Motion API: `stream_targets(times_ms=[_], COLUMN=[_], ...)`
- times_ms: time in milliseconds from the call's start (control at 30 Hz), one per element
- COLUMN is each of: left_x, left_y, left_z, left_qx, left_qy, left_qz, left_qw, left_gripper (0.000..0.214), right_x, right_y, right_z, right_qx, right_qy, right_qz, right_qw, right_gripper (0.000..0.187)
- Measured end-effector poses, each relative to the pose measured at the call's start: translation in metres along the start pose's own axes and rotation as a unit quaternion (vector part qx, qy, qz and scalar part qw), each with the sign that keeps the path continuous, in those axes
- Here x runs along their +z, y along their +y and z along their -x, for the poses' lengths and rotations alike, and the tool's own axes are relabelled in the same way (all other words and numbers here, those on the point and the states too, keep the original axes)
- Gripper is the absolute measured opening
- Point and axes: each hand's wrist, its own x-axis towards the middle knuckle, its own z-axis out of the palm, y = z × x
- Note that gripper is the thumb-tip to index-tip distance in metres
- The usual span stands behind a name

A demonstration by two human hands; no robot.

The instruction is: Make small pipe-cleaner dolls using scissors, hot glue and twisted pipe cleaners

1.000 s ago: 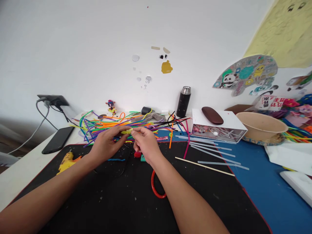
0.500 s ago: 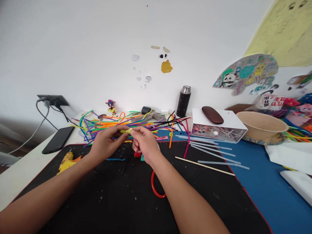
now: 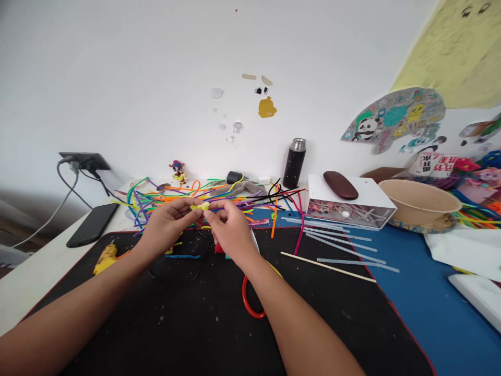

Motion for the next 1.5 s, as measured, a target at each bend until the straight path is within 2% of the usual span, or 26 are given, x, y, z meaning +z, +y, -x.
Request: stream_targets(times_ms=[200,333,467,700,867,1167,1500], left_x=[-0.0021,-0.0017,-0.0015,-0.003,-0.0028,-0.0027,-0.0043], left_y=[-0.0005,-0.0011,-0.0016,-0.0009,-0.0011,-0.0031,-0.0009], left_z=[-0.0016,-0.0004,0.0007,-0.0009,-0.0019,-0.0032,-0.0054], left_qx=[-0.061,-0.053,-0.044,-0.059,-0.071,-0.075,-0.109], left_qy=[-0.04,-0.041,-0.049,-0.063,-0.065,-0.062,-0.076], left_qz=[0.038,0.043,0.042,0.071,0.075,0.073,0.094], left_qw=[0.997,0.997,0.997,0.994,0.993,0.993,0.987], left_gripper=[0.052,0.05,0.045,0.044,0.045,0.048,0.047], right_x=[-0.0018,-0.0047,-0.006,-0.0061,-0.0058,-0.0058,-0.0058], right_y=[0.0058,0.0061,0.0053,0.0057,0.0015,0.0017,-0.0008], right_z=[0.0004,0.0005,0.0011,0.0002,0.0004,0.0013,0.0025], right_qx=[-0.048,-0.096,-0.116,-0.086,-0.098,-0.11,-0.118], right_qy=[0.035,0.045,0.048,0.039,0.058,0.056,0.053], right_qz=[0.119,0.184,0.22,0.201,0.207,0.229,0.246], right_qw=[0.991,0.977,0.967,0.975,0.972,0.966,0.961], right_gripper=[0.017,0.017,0.017,0.017,0.012,0.011,0.009])
